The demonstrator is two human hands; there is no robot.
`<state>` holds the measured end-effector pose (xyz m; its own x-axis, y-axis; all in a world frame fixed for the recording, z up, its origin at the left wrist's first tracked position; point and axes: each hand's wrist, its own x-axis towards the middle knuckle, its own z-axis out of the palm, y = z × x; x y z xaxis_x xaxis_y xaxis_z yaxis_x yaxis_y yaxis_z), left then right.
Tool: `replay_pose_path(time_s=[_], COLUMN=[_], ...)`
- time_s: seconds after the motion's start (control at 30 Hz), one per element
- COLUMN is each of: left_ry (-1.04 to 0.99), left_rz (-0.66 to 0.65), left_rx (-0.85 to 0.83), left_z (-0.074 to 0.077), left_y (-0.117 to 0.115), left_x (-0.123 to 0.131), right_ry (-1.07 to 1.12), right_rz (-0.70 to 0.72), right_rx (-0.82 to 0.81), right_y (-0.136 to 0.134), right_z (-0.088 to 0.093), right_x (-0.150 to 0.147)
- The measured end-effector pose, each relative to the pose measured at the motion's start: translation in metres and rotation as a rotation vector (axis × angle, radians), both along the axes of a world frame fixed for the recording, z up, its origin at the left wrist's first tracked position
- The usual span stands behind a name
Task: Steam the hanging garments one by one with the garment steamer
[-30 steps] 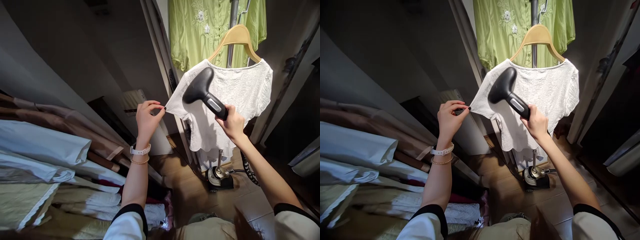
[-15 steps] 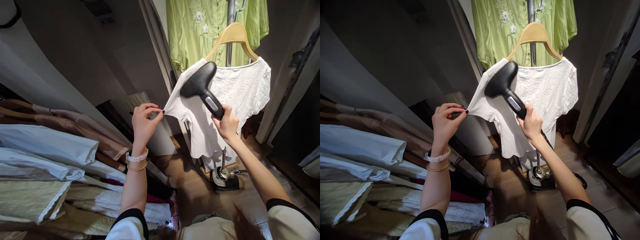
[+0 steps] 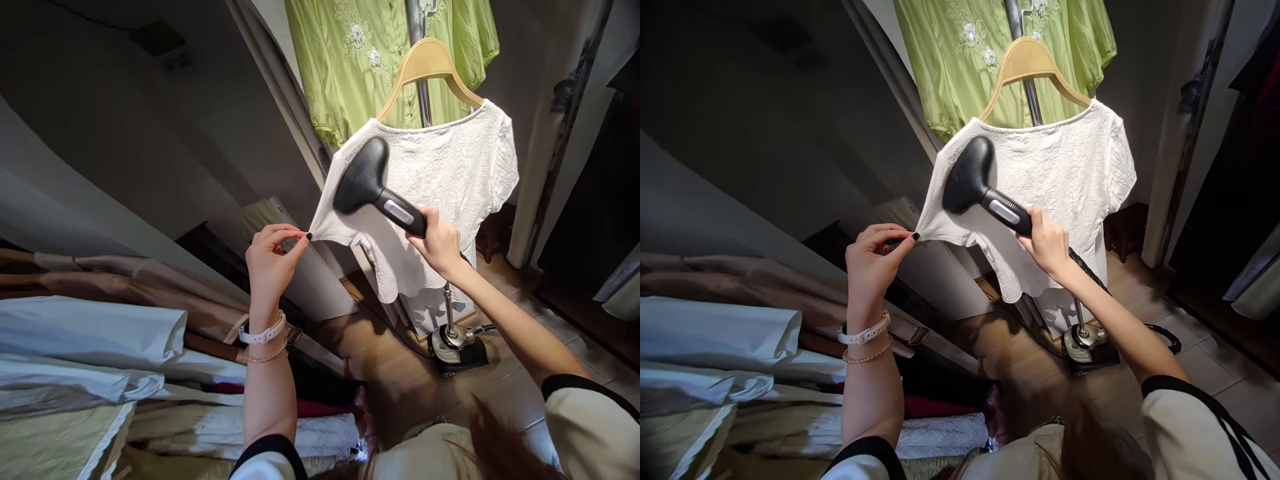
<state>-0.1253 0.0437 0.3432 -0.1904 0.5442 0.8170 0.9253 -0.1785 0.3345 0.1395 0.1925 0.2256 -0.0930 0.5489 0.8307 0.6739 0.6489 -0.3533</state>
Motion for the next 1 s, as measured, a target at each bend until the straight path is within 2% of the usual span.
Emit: replay_pose_path(time_s=[0.13,0.27,0.33,0.47,0.67,0.83,1.0], left_ry=[-0.055,-0.153,-0.205,-0.234,-0.255,-0.253,-0.211], left_rz=[-0.027,-0.016,-0.024,-0.051,-0.088,-0.077,-0.067], left_rx=[0.000,-0.014,-0.031,-0.051,-0.057,-0.056,-0.039], left_z=[-0.001,-0.003,-0.005,-0.008,-0.007,-0.004,-0.002], left_y=[0.004,0.011,0.014,0.017,0.008,0.002,-0.001], left_x=[-0.003,-0.006,-0.008,-0.010,-0.007,-0.007,-0.007], right_ry=[0.243,0.400,0.342,0.094,0.040,-0.056,-0.139], right_rz=[-0.105,-0.122,-0.079,0.034,-0.014,0.036,0.059], right_rx=[-0.052,-0.045,-0.059,-0.052,-0.052,-0.013,-0.041], right_y=[0.011,0.009,0.004,-0.003,0.003,0.002,-0.002], right_z=[-0.008,-0.017,-0.019,-0.017,-0.010,-0.019,-0.033], right_x=[0.013,0.023,0.023,0.016,0.003,-0.003,-0.007])
